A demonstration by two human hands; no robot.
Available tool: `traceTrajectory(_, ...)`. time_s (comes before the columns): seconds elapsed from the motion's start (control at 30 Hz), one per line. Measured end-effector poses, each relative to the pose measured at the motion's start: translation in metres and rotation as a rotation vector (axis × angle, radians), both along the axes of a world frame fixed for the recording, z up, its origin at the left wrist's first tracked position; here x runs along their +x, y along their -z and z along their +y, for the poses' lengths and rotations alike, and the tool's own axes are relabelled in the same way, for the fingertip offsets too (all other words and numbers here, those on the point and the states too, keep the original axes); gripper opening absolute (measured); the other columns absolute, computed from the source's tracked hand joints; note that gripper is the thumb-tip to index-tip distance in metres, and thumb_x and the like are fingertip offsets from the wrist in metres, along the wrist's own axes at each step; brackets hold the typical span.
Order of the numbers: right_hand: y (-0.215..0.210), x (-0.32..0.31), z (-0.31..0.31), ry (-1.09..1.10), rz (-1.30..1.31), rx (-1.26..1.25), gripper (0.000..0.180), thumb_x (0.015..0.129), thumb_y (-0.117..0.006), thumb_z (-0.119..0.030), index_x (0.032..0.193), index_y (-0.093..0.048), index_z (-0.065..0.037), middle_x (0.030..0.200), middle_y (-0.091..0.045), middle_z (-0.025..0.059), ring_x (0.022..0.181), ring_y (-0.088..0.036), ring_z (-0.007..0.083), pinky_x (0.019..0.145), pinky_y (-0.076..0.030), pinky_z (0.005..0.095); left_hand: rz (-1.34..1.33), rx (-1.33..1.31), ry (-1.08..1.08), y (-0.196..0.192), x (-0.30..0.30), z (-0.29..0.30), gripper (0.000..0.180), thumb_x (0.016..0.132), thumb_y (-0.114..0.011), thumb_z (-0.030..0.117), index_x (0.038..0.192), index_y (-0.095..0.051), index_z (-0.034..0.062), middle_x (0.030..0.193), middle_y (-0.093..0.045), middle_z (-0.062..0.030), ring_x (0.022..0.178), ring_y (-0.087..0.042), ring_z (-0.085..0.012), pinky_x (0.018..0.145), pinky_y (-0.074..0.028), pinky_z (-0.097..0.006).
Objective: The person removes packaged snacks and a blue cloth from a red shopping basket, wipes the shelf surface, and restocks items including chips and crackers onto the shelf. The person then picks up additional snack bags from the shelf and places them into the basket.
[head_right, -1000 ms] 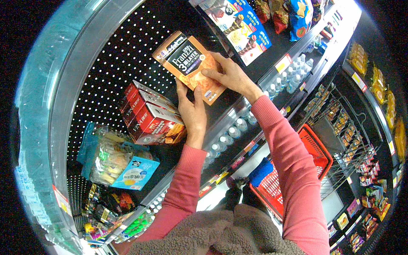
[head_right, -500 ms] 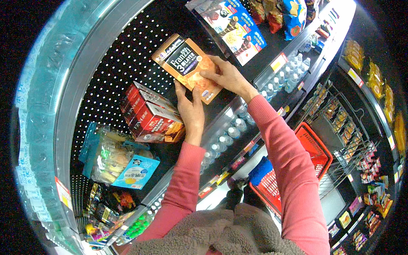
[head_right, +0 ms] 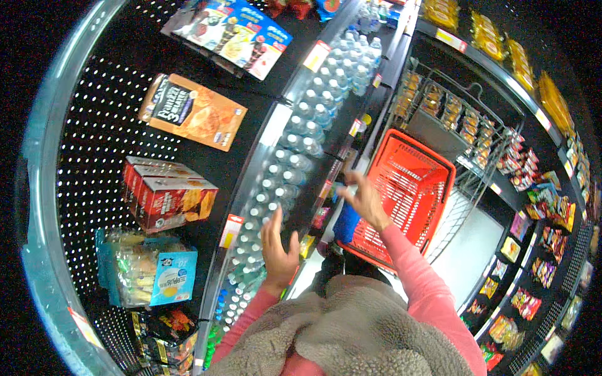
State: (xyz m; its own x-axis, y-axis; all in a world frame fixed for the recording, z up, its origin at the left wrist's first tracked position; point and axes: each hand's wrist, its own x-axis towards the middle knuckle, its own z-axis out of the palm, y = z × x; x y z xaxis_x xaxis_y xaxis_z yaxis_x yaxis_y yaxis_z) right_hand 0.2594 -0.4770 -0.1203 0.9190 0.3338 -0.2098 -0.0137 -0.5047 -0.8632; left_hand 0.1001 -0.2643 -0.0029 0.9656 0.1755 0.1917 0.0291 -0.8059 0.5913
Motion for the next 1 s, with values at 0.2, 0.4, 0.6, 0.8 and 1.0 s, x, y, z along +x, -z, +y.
traceTrajectory(0.2,0.07,-0.147,-0.07,-0.372,0.166,-0.454,0.083,0.08,-0.084,-0.058,0.129,-0.06,0.005,0.125,-0.068,0.0265,0.118,-0.066,0.0428,0.099,-0.054,0.0515,0.259,-0.317,0.03,0.044,-0.072,-0.036,0.055,0.097,-0.067,0.011,0.148,-0.051,-0.0008,0.146,-0.056,-0.0204,0.135,-0.052,-0.0399,0.116,-0.039,-0.049)
traceTrajectory(0.4,0.122,-0.196,-0.059,-0.29,0.072,-0.693,0.036,0.085,-0.078,-0.034,0.104,-0.069,-0.004,0.102,-0.075,0.0197,0.093,-0.075,0.036,0.077,-0.062,0.0464,0.193,-0.286,0.129,0.05,-0.09,-0.038,0.046,0.097,-0.065,0.007,0.141,-0.056,0.0011,0.142,-0.059,-0.0198,0.133,-0.055,-0.0386,0.113,-0.043,-0.046)
traceTrajectory(0.6,0.138,-0.202,-0.053,-0.102,0.036,-0.792,0.02,0.086,-0.072,-0.025,0.101,-0.076,-0.011,0.091,-0.077,0.0175,0.086,-0.078,0.0348,0.071,-0.063,0.0476,0.131,-0.29,0.211,0.053,-0.139,-0.026,0.045,0.093,-0.066,-0.002,0.138,-0.059,0.0013,0.135,-0.061,-0.0188,0.124,-0.061,-0.0353,0.102,-0.052,-0.04)
traceTrajectory(0.8,0.139,-0.205,-0.067,-0.105,0.052,-0.853,0.026,0.09,-0.072,-0.036,0.105,-0.078,-0.015,0.1,-0.078,0.0161,0.093,-0.078,0.0338,0.078,-0.063,0.048,0.2,-0.34,0.074,0.061,-0.243,0.013,0.038,0.097,-0.065,0.007,0.134,-0.061,0.0021,0.135,-0.063,-0.0174,0.125,-0.061,-0.0363,0.101,-0.053,-0.043)
traceTrajectory(1.0,0.136,-0.218,-0.084,-0.064,0.091,-0.966,0.024,0.089,-0.066,-0.026,0.107,-0.079,-0.016,0.105,-0.078,0.0159,0.098,-0.077,0.0336,0.082,-0.062,0.0474,0.241,-0.374,-0.031,0.065,-0.321,0.037,0.036,0.097,-0.064,0.003,0.133,-0.062,-0.0005,0.131,-0.063,-0.0213,0.122,-0.062,-0.0373,0.101,-0.052,-0.043)
